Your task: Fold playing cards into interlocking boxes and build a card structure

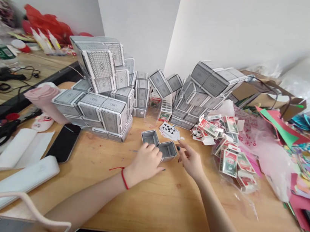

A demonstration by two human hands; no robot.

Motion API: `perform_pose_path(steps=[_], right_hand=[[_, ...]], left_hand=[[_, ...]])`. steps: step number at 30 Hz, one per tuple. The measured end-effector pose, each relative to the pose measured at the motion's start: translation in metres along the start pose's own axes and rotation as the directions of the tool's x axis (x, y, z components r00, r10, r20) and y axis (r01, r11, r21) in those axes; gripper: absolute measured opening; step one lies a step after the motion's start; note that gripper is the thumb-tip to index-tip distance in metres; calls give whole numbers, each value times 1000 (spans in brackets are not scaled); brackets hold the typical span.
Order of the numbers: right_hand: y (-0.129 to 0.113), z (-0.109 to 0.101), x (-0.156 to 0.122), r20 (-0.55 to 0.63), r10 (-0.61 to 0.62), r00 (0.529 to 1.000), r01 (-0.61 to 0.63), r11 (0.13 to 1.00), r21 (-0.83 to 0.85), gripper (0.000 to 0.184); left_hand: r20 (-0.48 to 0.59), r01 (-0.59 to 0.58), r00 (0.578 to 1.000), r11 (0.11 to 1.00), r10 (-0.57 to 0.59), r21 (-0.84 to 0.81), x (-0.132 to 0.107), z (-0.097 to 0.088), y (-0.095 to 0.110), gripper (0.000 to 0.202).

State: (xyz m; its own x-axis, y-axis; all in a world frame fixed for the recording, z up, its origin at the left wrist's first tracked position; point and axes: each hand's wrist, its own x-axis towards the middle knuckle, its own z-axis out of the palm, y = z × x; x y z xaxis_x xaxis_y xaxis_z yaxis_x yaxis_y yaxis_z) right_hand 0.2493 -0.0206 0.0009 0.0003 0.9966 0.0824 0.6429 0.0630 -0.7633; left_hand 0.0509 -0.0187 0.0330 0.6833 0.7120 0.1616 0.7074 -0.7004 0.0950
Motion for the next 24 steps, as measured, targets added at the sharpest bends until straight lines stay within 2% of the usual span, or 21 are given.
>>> perform_pose_path(steps=[2, 4, 7, 11, 13, 17, 21, 24], right_hand=[[-7, 8, 4, 0, 34, 999, -34, 998, -57, 41], [-16, 12, 7, -14, 79, 997, -81, 983, -166, 39], [-26, 13, 14, 70, 135, 988, -98, 919, -381, 25], [-36, 12, 20, 88, 162, 983, -70, 771, -633, 27], [-39, 12, 22, 94, 177, 980, -65, 724, -686, 27], [-44, 16, 24, 110, 200, 974, -61, 692, -719, 26], [-45, 18, 25, 102, 182, 978, -52, 687, -725, 29], [-43, 17, 28, 127, 178, 976, -32, 694, -719, 25]], left_hand=[[0, 22, 1000, 999, -22, 43, 6, 9, 11, 24], [12, 41, 999, 996, -42, 73, 10, 18, 19, 6], [13, 60, 998, 995, -61, 84, 9, 32, 23, 10], [20, 82, 996, 994, -84, 67, 6, 38, 20, 9], [48, 21, 999, 998, -23, 55, 6, 37, 17, 9], [78, -106, 992, 993, 103, 44, 7, 35, 16, 12], [34, -67, 997, 997, 65, 38, 5, 27, 19, 9], [-42, -28, 999, 997, 25, -66, 4, 7, 13, 19]])
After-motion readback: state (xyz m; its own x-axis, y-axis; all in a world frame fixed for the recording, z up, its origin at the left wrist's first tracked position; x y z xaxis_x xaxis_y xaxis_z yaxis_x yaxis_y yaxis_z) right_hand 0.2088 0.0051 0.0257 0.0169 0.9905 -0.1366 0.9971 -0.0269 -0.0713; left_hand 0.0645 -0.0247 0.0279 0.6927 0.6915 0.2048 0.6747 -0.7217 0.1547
